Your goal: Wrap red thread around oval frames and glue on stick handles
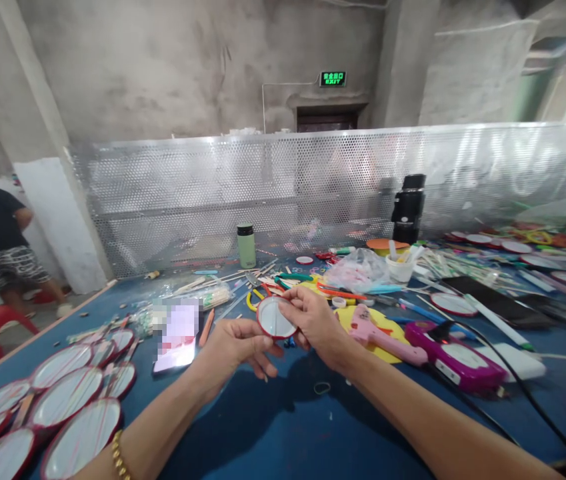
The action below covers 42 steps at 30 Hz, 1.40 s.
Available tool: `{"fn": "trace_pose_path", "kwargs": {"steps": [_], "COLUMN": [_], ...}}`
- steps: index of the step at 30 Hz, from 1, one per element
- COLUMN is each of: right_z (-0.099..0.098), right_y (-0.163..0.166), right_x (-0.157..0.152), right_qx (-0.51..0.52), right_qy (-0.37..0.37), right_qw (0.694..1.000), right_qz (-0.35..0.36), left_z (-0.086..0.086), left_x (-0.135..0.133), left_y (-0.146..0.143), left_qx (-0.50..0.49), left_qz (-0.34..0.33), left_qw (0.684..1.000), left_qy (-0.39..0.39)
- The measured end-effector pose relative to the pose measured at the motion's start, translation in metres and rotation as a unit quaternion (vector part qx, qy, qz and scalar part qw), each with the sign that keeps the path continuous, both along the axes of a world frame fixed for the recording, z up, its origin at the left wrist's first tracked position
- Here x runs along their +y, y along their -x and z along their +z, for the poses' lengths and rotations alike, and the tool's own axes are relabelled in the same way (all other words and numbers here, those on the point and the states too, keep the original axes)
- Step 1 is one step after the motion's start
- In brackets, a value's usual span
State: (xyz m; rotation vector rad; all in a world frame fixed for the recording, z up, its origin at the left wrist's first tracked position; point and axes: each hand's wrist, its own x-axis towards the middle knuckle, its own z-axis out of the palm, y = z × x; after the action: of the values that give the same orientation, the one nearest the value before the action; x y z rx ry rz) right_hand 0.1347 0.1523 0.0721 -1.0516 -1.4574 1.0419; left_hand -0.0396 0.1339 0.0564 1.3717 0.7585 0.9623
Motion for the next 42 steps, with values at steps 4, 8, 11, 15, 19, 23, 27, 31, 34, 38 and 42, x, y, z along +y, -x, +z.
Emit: {"fn": "trace_pose_path", "kwargs": {"steps": [4, 8, 11, 15, 19, 23, 27, 31, 34, 38, 42], "right_z": [0.001, 0.001, 0.000, -0.002, -0.003, -0.006, -0.013, -0.017, -0.018, -0.019, -0.018], "right_y": [0.001, 0.002, 0.001, -0.001, -0.004, -0.004, -0.002, 0.001, 0.003, 0.004, 0.006], "right_x": [-0.002, -0.002, 0.000, 0.003, 0.006, 0.008, 0.007, 0.006, 0.004, 0.004, 0.004], "right_qx": [0.024, 0.025, 0.020, -0.003, -0.073, -0.139, -0.168, -0.203, -0.228, -0.230, -0.215], "right_qy": [0.010, 0.011, 0.011, 0.000, -0.067, -0.127, -0.133, -0.132, -0.143, -0.135, -0.120], "right_qw": [1.000, 1.000, 1.000, 1.000, 0.995, 0.982, 0.975, 0.969, 0.961, 0.962, 0.967], "right_qz": [0.005, 0.004, 0.007, 0.007, -0.006, 0.024, 0.056, 0.057, 0.056, 0.062, 0.059], "left_z": [-0.002, -0.003, -0.004, -0.005, 0.000, 0.009, 0.010, 0.007, 0.005, 0.003, 0.001], "left_x": [-0.001, -0.001, -0.001, 0.001, 0.005, 0.008, 0.008, 0.005, 0.005, 0.006, 0.007], "left_y": [-0.001, -0.002, -0.002, -0.001, 0.004, 0.009, 0.010, 0.007, 0.004, 0.003, 0.003], "left_qx": [-0.023, -0.025, -0.025, -0.014, 0.020, 0.027, 0.048, 0.076, 0.090, 0.084, 0.080], "left_qz": [0.002, 0.001, 0.005, 0.003, -0.038, 0.014, 0.042, 0.048, 0.074, 0.082, 0.081], "left_qw": [1.000, 1.000, 1.000, 1.000, 0.998, 0.999, 0.998, 0.996, 0.993, 0.993, 0.993], "left_qy": [0.003, 0.008, 0.008, 0.004, 0.042, 0.023, -0.004, -0.001, 0.008, 0.011, 0.005]}}
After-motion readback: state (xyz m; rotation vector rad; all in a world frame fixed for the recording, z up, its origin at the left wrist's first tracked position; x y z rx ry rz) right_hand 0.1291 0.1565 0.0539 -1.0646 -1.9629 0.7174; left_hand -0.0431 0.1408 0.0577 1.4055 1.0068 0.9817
